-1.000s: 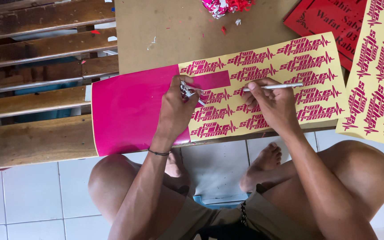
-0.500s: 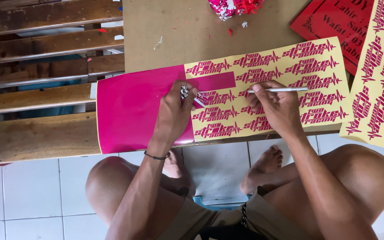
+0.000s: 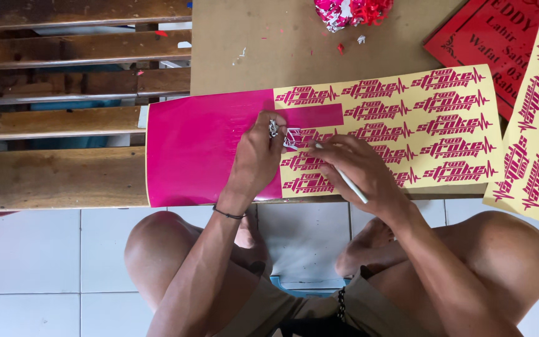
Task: The person uses a white weeding tool to remove excess vinyl from a sheet of pink stickers with red text. They carefully pick out the small pieces of vinyl from around the letters and shapes, placing the removed pieces on the table.
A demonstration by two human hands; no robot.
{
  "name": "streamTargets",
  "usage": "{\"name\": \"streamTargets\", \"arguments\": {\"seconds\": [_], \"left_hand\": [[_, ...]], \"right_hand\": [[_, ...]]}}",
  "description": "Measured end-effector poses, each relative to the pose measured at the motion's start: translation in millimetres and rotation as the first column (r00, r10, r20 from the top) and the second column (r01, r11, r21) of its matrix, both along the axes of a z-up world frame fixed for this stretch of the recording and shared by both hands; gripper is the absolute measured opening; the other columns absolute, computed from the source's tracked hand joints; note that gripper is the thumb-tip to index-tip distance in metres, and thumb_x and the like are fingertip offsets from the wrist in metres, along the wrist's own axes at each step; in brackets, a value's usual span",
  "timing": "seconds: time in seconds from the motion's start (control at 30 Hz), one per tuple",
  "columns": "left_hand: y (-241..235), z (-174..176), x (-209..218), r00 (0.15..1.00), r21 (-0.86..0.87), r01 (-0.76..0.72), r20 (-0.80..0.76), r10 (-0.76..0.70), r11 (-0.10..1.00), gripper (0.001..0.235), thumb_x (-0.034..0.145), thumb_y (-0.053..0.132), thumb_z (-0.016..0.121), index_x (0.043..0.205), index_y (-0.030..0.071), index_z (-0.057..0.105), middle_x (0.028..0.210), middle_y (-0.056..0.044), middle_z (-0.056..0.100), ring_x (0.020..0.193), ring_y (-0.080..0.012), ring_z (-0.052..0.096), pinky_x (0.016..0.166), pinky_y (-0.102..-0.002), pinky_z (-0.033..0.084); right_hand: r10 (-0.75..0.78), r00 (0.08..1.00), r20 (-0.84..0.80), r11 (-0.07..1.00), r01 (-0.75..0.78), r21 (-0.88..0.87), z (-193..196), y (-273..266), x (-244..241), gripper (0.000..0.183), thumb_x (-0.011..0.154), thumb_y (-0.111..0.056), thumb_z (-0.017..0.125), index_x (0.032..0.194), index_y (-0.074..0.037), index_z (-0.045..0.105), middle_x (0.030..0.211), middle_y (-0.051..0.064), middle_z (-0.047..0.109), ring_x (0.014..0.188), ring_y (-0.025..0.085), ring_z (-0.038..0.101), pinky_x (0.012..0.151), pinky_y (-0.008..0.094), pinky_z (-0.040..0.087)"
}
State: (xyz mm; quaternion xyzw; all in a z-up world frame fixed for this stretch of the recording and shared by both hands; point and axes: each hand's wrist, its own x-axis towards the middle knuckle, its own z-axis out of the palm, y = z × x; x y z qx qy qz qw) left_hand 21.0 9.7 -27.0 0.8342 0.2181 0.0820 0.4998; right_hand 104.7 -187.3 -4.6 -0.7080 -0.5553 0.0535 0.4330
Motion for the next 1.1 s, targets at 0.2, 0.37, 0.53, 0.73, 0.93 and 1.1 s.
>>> {"name": "streamTargets", "arguments": {"seconds": [0.2,0.37,0.53,0.73,0.93,1.1], "left_hand": [[0,0,-2,0.997,0.024,0.04,0.071,-0.041,0.999,0.029,0.089,-0.011,0.048,0.113,0.001,0.056,0.091,-0.017,0.062,0.065,-0.0221,0.071,0.06,-0.034,0.059],[3,-4,-1,0.996,0.015,0.056,0.064,-0.057,0.998,0.03,0.089,-0.013,0.046,0.114,0.001,0.056,0.09,-0.015,0.059,0.066,-0.0222,0.071,0.061,-0.033,0.058],[0,10,-3,0.997,-0.064,0.027,0.07,-0.022,0.998,0.028,0.091,-0.01,0.043,0.114,0.001,0.055,0.088,-0.013,0.057,0.064,-0.0205,0.07,0.06,-0.033,0.057],[-3,15,-2,0.997,-0.162,-0.039,0.053,0.048,0.986,0.022,0.098,0.0,0.04,0.112,0.003,0.056,0.083,-0.009,0.06,0.063,-0.0157,0.068,0.057,-0.03,0.056],[-2,19,3,0.992,-0.192,-0.11,-0.079,0.096,0.975,0.021,0.101,0.014,0.04,0.111,0.008,0.057,0.068,-0.005,0.063,0.058,-0.0166,0.062,0.056,-0.032,0.05],[-11,34,5,0.985,-0.226,-0.14,-0.129,0.113,0.964,0.034,0.103,0.037,0.042,0.114,0.007,0.054,0.067,-0.009,0.065,0.06,-0.0182,0.062,0.056,-0.031,0.051]], "right_hand": [[-0.083,0.996,0.038,0.99,0.087,-0.113,3,2,1,0.023,0.096,-0.013,0.057,0.117,-0.009,0.067,0.104,0.02,0.066,0.099,0.038,0.066,0.083,0.052,0.054],[-0.072,0.991,0.113,0.978,0.092,-0.185,-9,10,4,0.029,0.098,-0.018,0.054,0.126,-0.016,0.062,0.113,0.012,0.069,0.124,0.039,0.056,0.096,0.057,0.046],[-0.083,0.985,0.152,0.96,0.12,-0.254,-12,13,3,0.03,0.101,-0.024,0.052,0.128,-0.016,0.062,0.117,0.013,0.07,0.13,0.036,0.052,0.102,0.056,0.042],[-0.144,0.983,0.114,0.959,0.167,-0.229,-18,12,5,0.031,0.099,-0.022,0.052,0.127,-0.014,0.063,0.113,0.013,0.07,0.128,0.037,0.054,0.103,0.058,0.041],[-0.186,0.983,0.006,0.966,0.184,-0.18,-16,10,7,0.038,0.103,-0.027,0.042,0.133,-0.01,0.058,0.12,0.017,0.067,0.128,0.04,0.052,0.102,0.062,0.039],[-0.165,0.986,-0.005,0.971,0.162,-0.176,-15,10,9,0.036,0.102,-0.021,0.046,0.132,-0.006,0.058,0.117,0.02,0.066,0.126,0.043,0.052,0.1,0.065,0.038]]}}
